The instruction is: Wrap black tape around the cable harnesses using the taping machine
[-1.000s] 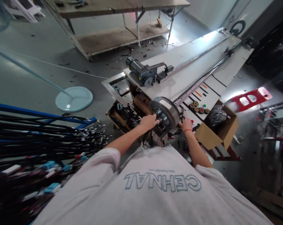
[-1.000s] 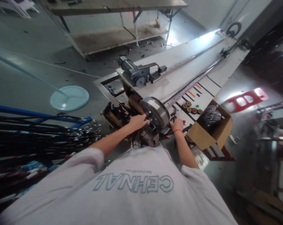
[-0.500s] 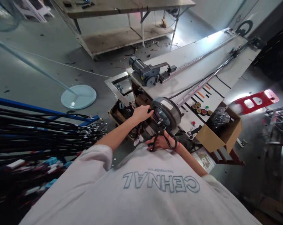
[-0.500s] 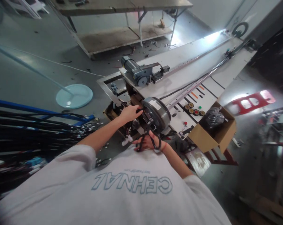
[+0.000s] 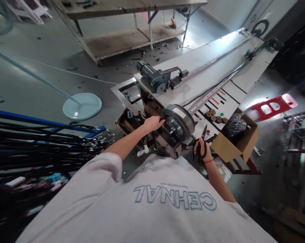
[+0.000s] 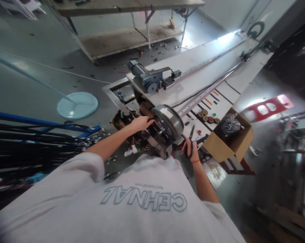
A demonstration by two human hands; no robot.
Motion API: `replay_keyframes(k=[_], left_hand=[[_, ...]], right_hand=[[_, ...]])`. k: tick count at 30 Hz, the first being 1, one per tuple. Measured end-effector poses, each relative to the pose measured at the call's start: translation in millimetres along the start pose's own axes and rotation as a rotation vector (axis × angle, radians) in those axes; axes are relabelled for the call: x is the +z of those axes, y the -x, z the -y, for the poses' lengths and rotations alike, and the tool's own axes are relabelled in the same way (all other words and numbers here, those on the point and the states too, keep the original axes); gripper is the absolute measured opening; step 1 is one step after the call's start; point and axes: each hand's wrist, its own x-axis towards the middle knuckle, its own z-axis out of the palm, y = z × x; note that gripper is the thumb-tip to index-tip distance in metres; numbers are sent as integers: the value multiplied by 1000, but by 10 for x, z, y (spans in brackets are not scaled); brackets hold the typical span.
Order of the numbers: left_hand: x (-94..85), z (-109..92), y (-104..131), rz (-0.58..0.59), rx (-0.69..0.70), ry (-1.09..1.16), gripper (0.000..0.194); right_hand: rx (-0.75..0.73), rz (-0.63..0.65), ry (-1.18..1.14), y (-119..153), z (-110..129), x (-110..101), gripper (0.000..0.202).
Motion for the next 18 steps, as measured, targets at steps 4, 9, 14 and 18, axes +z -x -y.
replay_keyframes(k=[4, 9, 14, 18], left_hand=[[305, -5, -51, -58, -14, -32, 45], [566, 104, -116, -46, -31, 20, 39], [398, 290, -58, 69, 107, 398, 50], [276, 299, 162, 476, 86, 976, 63]], right_hand=[[144, -255, 114, -580, -200, -115, 54], [256, -281, 802, -1052, -170, -191, 30], [77, -400, 836, -853, 98, -227, 24], [-54, -53, 329, -363, 314, 121, 42]])
